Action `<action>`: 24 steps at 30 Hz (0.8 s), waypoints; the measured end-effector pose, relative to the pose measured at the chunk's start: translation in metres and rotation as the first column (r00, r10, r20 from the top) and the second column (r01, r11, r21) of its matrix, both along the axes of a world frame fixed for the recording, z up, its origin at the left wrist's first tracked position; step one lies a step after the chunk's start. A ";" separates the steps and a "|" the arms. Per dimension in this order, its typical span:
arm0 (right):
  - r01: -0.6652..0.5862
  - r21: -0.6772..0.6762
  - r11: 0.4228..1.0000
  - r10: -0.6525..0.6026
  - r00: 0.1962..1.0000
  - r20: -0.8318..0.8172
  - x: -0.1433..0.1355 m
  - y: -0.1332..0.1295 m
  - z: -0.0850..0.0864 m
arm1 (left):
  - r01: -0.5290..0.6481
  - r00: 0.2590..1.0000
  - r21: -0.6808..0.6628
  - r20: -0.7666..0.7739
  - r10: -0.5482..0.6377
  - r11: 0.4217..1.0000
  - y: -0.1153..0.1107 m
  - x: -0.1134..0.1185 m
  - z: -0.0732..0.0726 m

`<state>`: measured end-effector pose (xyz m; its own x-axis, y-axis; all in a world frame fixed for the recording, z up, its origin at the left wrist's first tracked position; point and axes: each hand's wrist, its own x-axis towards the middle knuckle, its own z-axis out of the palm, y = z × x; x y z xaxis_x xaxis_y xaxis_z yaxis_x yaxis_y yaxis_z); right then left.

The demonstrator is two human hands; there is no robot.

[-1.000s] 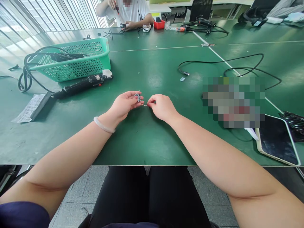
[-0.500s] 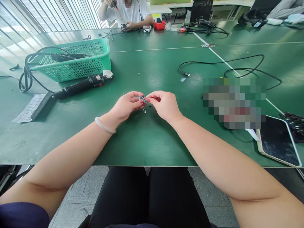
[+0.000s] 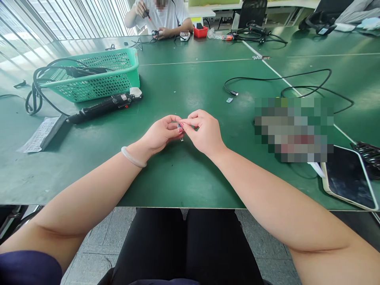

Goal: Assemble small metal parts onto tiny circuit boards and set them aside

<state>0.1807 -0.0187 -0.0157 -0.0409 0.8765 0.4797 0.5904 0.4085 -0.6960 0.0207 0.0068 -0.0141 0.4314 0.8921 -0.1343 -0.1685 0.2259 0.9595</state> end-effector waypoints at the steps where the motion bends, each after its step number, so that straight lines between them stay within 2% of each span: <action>1: -0.010 -0.003 1.000 0.010 1.000 0.007 0.000 0.000 0.000 | -0.007 1.000 -0.007 0.008 0.007 1.000 0.000 0.000 0.000; 8: -0.063 -0.003 0.998 0.063 0.998 0.021 0.001 0.002 -0.003 | -0.044 0.998 -0.058 0.031 0.046 0.997 0.004 -0.003 0.001; 19: -0.009 0.057 0.998 0.011 1.000 -0.028 0.003 0.008 -0.006 | 0.011 1.000 -0.006 -0.021 -0.012 1.000 0.004 -0.001 -0.003; 22: 0.024 0.081 0.996 -0.019 0.998 -0.052 0.004 0.009 -0.005 | -0.056 0.998 -0.035 0.016 0.056 0.998 0.006 -0.002 -0.001; 24: 0.059 0.077 0.995 -0.055 0.997 -0.059 0.005 0.009 -0.005 | -0.177 0.979 -0.045 0.090 0.181 0.983 0.011 -0.004 0.000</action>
